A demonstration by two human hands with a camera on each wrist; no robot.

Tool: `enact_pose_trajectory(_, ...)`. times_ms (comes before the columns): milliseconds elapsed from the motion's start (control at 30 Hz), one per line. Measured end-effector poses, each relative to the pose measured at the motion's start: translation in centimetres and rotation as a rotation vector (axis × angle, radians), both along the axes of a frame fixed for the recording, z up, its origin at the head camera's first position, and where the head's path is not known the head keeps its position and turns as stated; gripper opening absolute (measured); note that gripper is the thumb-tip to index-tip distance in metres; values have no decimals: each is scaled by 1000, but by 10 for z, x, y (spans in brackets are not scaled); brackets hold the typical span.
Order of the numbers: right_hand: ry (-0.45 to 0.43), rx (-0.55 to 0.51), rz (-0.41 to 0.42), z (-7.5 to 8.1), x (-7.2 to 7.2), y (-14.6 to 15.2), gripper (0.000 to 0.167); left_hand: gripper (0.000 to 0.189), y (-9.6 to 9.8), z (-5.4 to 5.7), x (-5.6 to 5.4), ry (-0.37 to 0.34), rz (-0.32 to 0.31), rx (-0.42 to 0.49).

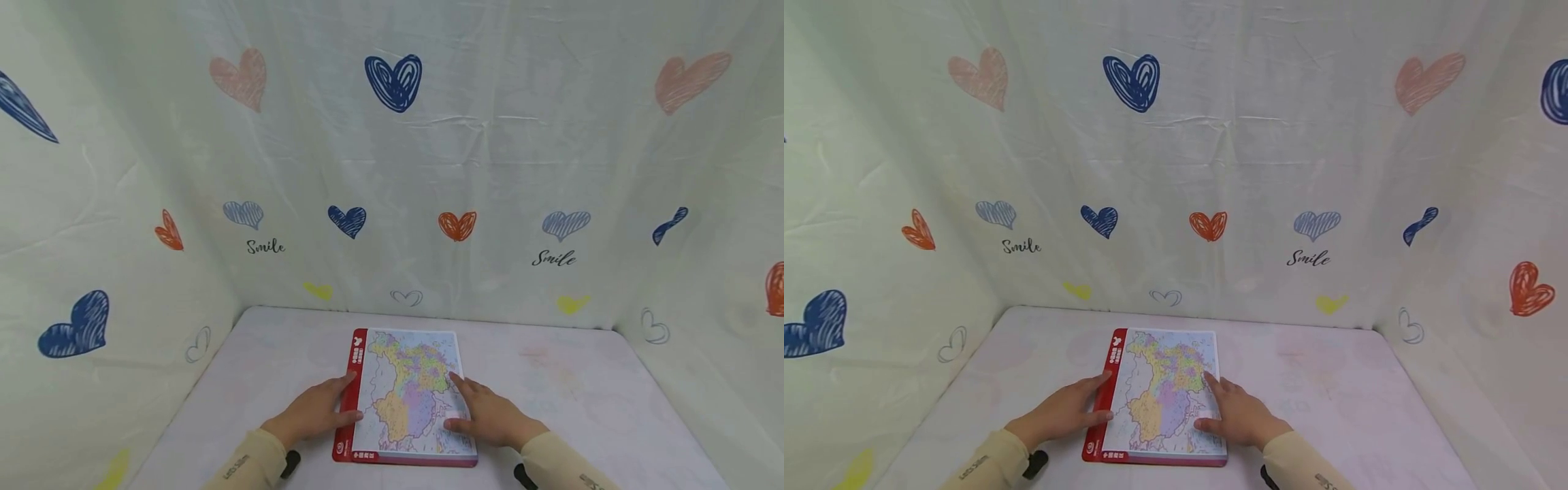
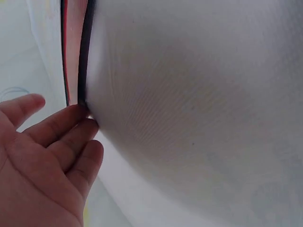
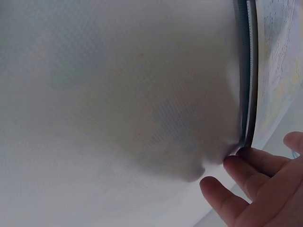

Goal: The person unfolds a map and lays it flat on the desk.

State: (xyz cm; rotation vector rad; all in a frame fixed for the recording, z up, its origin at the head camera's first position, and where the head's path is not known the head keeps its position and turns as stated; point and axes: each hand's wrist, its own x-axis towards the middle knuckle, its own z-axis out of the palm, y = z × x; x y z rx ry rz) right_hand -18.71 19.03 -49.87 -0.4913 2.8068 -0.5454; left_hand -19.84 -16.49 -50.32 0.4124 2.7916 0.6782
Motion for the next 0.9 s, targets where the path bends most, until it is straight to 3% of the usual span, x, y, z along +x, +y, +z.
enact_pose_trajectory(200,45,-10,15,-3,0,2,94,84,-2,-2,-3,-3,55,78)
enact_pose_trajectory(533,99,-59,17,-1,0,5,97,81,-1,1,-8,-13,54,252)
enact_pose_trajectory(667,99,-148,11,-4,-3,7,99,81,0,2,-9,-45,74,317)
enact_pose_trajectory(900,-57,-427,-76,-5,-9,9,102,82,0,2,-11,-106,81,397)
